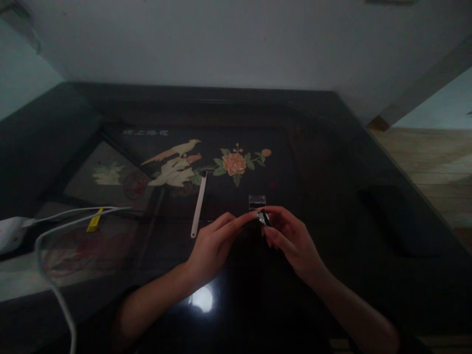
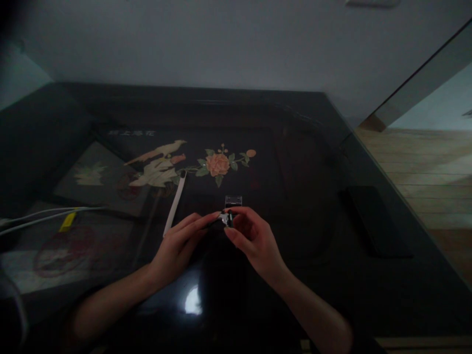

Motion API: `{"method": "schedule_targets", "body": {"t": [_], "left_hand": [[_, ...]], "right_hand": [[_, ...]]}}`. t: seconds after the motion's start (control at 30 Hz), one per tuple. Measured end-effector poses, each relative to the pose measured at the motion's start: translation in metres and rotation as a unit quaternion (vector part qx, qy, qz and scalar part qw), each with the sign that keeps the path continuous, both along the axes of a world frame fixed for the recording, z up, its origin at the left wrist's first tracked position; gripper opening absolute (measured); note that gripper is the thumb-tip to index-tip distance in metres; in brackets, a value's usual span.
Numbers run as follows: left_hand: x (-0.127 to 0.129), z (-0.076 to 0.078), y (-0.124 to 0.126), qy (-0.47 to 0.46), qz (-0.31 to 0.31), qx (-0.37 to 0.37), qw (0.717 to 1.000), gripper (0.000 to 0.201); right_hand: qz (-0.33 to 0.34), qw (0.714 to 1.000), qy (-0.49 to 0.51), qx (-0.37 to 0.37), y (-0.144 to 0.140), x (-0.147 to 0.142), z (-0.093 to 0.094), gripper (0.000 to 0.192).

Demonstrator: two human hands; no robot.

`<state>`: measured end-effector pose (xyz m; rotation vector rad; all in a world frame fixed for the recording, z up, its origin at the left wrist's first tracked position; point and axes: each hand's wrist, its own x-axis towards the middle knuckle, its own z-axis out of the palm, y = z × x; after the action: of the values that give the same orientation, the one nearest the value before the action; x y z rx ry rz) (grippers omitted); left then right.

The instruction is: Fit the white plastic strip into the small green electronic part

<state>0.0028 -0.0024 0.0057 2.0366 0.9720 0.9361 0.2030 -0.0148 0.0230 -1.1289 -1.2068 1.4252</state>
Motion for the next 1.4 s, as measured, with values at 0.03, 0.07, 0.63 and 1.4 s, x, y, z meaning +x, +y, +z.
{"method": "schedule_targets", "body": {"t": [0.03,0.07,0.63,1.4], "left_hand": [[0.000,0.000,0.000,-0.006,-0.001,-0.001,1.000,0.044],[0.000,0.000,0.000,-0.012,-0.002,-0.002,1.000,0.044],[-0.001,0.001,-0.003,-0.058,-0.023,0.037,0.997,0.049],[0.000,-0.010,-0.001,-0.084,0.039,-0.105,0.990,0.038]], "right_hand": [[0.002,1.000,0.007,-0.002,0.000,0.000,0.000,0.029],[0.004,1.000,0.015,-0.002,0.000,0.000,0.000,0.029],[-0.004,0.996,0.085,0.007,-0.005,-0.001,0.001,0.034],[-0.036,0.999,0.014,0.031,-0.006,0.000,0.003,0.034]]}}
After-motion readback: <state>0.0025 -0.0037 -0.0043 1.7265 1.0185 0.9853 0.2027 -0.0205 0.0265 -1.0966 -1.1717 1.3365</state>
